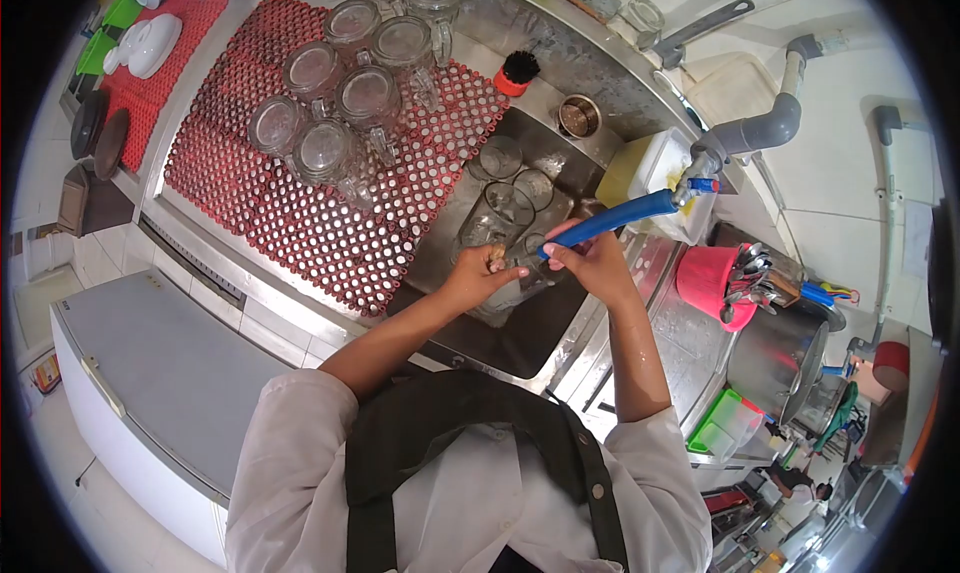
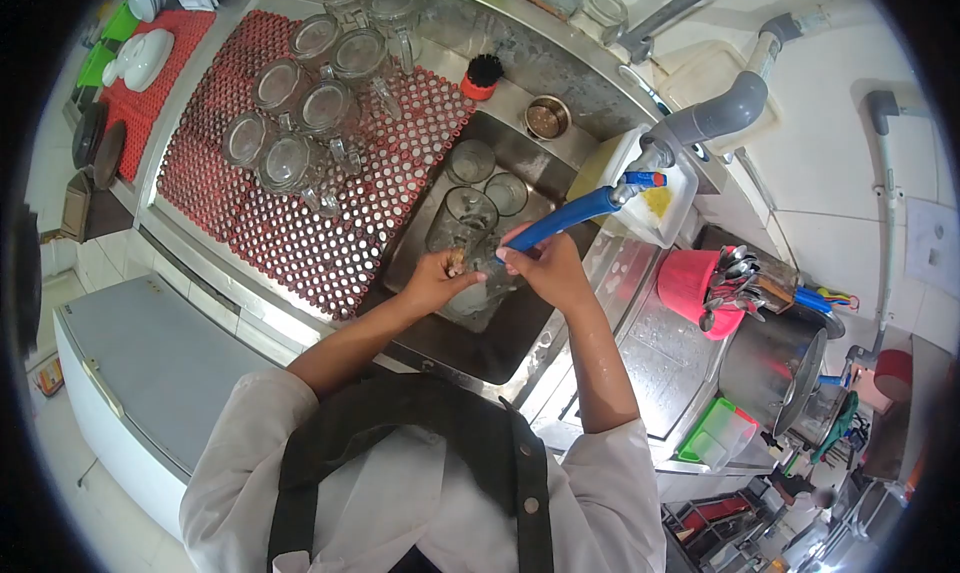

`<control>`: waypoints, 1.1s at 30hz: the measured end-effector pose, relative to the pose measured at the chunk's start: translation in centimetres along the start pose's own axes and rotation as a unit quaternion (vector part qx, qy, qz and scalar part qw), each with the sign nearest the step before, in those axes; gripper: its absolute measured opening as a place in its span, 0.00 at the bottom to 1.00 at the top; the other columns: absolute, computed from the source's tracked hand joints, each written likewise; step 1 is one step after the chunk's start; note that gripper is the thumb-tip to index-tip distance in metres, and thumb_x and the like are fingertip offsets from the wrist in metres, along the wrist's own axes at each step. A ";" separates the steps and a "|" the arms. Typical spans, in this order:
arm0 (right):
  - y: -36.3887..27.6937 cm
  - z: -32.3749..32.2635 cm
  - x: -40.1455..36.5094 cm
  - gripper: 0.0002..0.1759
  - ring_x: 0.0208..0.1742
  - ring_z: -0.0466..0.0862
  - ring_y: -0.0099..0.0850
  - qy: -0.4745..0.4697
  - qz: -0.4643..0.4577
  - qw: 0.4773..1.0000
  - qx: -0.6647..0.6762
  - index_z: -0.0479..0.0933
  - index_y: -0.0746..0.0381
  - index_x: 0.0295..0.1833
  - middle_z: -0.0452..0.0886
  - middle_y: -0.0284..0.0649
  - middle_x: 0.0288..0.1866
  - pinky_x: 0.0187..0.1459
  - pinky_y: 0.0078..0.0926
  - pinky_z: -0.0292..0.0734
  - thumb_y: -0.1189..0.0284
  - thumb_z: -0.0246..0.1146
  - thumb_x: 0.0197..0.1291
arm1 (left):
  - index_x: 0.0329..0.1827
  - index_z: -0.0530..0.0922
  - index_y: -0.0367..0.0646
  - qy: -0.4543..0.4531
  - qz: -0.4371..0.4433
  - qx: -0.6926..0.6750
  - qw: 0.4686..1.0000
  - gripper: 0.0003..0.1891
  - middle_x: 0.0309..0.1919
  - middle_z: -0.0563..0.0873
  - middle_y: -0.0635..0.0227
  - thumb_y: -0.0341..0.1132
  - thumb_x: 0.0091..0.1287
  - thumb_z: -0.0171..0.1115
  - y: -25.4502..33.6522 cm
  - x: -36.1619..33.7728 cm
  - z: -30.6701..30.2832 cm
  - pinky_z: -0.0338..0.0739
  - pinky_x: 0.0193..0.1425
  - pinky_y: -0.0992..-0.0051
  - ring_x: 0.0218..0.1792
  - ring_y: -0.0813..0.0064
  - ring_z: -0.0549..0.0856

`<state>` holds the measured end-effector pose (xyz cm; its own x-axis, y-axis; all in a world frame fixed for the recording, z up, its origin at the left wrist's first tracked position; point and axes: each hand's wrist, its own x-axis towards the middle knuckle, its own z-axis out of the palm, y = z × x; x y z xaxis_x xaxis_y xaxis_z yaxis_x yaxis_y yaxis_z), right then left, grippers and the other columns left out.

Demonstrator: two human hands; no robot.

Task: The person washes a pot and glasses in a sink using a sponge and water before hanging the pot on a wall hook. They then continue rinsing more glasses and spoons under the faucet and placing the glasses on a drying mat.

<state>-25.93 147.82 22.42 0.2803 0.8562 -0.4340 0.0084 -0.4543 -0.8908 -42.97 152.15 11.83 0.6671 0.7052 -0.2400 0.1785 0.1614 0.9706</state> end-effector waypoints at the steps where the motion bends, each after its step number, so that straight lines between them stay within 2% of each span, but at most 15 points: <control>1: -0.1 0.0 -0.1 0.06 0.24 0.75 0.21 -0.006 0.000 1.000 -0.013 0.75 0.67 0.32 0.76 0.35 0.23 0.27 0.18 0.70 0.80 0.63 0.46 | 0.16 0.64 0.43 0.012 -0.004 0.019 1.000 0.20 0.14 0.63 0.79 0.38 0.50 0.70 -0.2 0.4 0.3 0.59 0.21 0.82 0.20 0.88 0.62; 4: -0.3 -0.3 -0.4 0.05 0.23 0.75 0.21 -0.020 0.000 0.999 -0.050 0.74 0.68 0.32 0.76 0.35 0.22 0.26 0.18 0.70 0.80 0.62 0.47 | 0.16 0.66 0.43 0.042 -0.072 0.027 0.996 0.20 0.13 0.66 0.76 0.43 0.52 0.68 -1.5 2.1 1.4 0.60 0.19 0.79 0.17 0.84 0.66; 7: 0.0 -0.8 -0.5 0.06 0.23 0.75 0.23 -0.021 -0.011 0.995 -0.095 0.74 0.69 0.31 0.76 0.37 0.22 0.27 0.20 0.70 0.78 0.62 0.46 | 0.17 0.67 0.44 -0.038 -0.314 0.054 0.947 0.19 0.12 0.68 0.74 0.46 0.55 0.64 0.7 3.9 0.5 0.60 0.16 0.78 0.14 0.81 0.69; 10: 1.6 -1.6 -0.2 0.08 0.23 0.76 0.26 -0.002 -0.039 0.988 -0.147 0.74 0.69 0.30 0.76 0.40 0.22 0.28 0.23 0.70 0.76 0.63 0.45 | 0.19 0.66 0.47 -0.092 -0.437 -0.075 0.892 0.19 0.11 0.66 0.75 0.48 0.56 0.62 -1.3 5.0 0.3 0.57 0.13 0.80 0.11 0.80 0.66; 13: 1.9 -1.9 0.0 0.09 0.24 0.77 0.28 0.012 -0.050 0.984 -0.171 0.75 0.69 0.30 0.76 0.42 0.21 0.29 0.25 0.70 0.75 0.64 0.44 | 0.21 0.64 0.50 -0.108 -0.496 -0.170 0.845 0.18 0.11 0.63 0.78 0.49 0.58 0.60 -6.5 6.2 1.1 0.55 0.14 0.84 0.10 0.84 0.62; 15: 0.8 -1.7 -0.2 0.09 0.24 0.77 0.29 0.007 -0.034 0.981 -0.191 0.75 0.69 0.31 0.76 0.43 0.21 0.30 0.25 0.70 0.75 0.64 0.44 | 0.21 0.63 0.51 -0.109 -0.521 -0.222 0.817 0.18 0.11 0.61 0.79 0.49 0.59 0.60 -7.0 6.2 1.1 0.54 0.14 0.85 0.10 0.86 0.60; 18: 0.4 -1.7 -0.3 0.04 0.21 0.73 0.20 -0.026 -0.038 0.979 -0.198 0.73 0.68 0.30 0.74 0.33 0.19 0.24 0.18 0.67 0.79 0.61 0.47 | 0.21 0.62 0.51 -0.124 -0.538 -0.289 0.782 0.18 0.12 0.60 0.80 0.48 0.60 0.59 -6.9 6.1 1.2 0.53 0.15 0.85 0.11 0.88 0.59; 19: -0.1 -1.7 -0.5 0.05 0.21 0.73 0.20 -0.040 -0.009 0.984 -0.173 0.73 0.68 0.30 0.74 0.33 0.19 0.24 0.18 0.67 0.79 0.61 0.47 | 0.21 0.62 0.51 -0.131 -0.540 -0.309 0.772 0.18 0.12 0.60 0.81 0.47 0.60 0.59 -6.8 6.0 1.2 0.53 0.15 0.85 0.11 0.89 0.59; 21: -1.1 -1.5 -0.8 0.05 0.21 0.74 0.20 -0.069 0.049 0.989 -0.124 0.73 0.68 0.30 0.74 0.33 0.19 0.24 0.18 0.67 0.79 0.62 0.47 | 0.21 0.62 0.52 -0.131 -0.509 -0.304 0.795 0.18 0.12 0.61 0.81 0.47 0.60 0.59 -6.2 5.7 1.3 0.53 0.15 0.85 0.11 0.88 0.59; 24: 0.5 -1.5 -0.2 0.08 0.22 0.77 0.28 0.045 -0.059 0.973 -0.219 0.75 0.68 0.30 0.76 0.41 0.19 0.26 0.23 0.70 0.75 0.63 0.45 | 0.19 0.61 0.52 -0.113 -0.447 -0.237 0.855 0.19 0.12 0.61 0.81 0.46 0.58 0.61 -3.8 4.8 1.7 0.54 0.14 0.84 0.11 0.87 0.60; 25: 0.6 -1.4 0.0 0.08 0.22 0.77 0.27 0.054 -0.069 0.973 -0.216 0.75 0.68 0.30 0.76 0.41 0.19 0.26 0.23 0.70 0.75 0.63 0.45 | 0.19 0.60 0.51 -0.104 -0.423 -0.204 0.877 0.20 0.12 0.61 0.82 0.45 0.57 0.63 -2.8 4.4 1.8 0.54 0.14 0.84 0.11 0.87 0.60; 27: 0.7 -1.1 0.4 0.08 0.21 0.77 0.24 0.070 -0.089 0.971 -0.208 0.75 0.69 0.31 0.77 0.40 0.19 0.24 0.21 0.69 0.76 0.63 0.46 | 0.18 0.60 0.50 -0.114 -0.280 -0.141 0.943 0.21 0.14 0.62 0.82 0.41 0.52 0.68 -1.8 2.9 1.8 0.56 0.16 0.83 0.13 0.88 0.61; 28: 0.8 -1.0 0.5 0.07 0.22 0.77 0.23 0.058 -0.067 0.981 -0.173 0.75 0.69 0.31 0.77 0.39 0.20 0.25 0.20 0.70 0.76 0.62 0.46 | 0.18 0.59 0.50 -0.117 -0.207 -0.107 0.966 0.22 0.14 0.63 0.82 0.39 0.50 0.70 -1.6 2.4 1.6 0.57 0.16 0.83 0.14 0.88 0.61; 31: 1.1 -0.6 0.6 0.07 0.22 0.77 0.22 0.021 -0.009 0.997 -0.074 0.75 0.69 0.31 0.77 0.39 0.21 0.25 0.19 0.71 0.76 0.62 0.47 | 0.18 0.61 0.48 -0.096 -0.035 -0.113 0.988 0.24 0.16 0.63 0.82 0.33 0.41 0.76 -2.5 1.6 1.4 0.58 0.20 0.84 0.18 0.90 0.62; 33: 0.7 -0.5 0.2 0.07 0.22 0.77 0.22 -0.003 0.011 1.000 -0.021 0.75 0.69 0.31 0.77 0.39 0.22 0.26 0.18 0.72 0.77 0.62 0.48 | 0.18 0.62 0.47 -0.081 -0.067 -0.105 0.989 0.24 0.17 0.64 0.82 0.32 0.38 0.77 0.0 1.1 0.9 0.58 0.22 0.84 0.20 0.90 0.62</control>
<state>-25.42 147.58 21.78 0.2744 0.8475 -0.4544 0.0420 -0.4826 -0.8748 -41.58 152.34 11.53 0.7573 0.5515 -0.3499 0.1306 0.3970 0.9085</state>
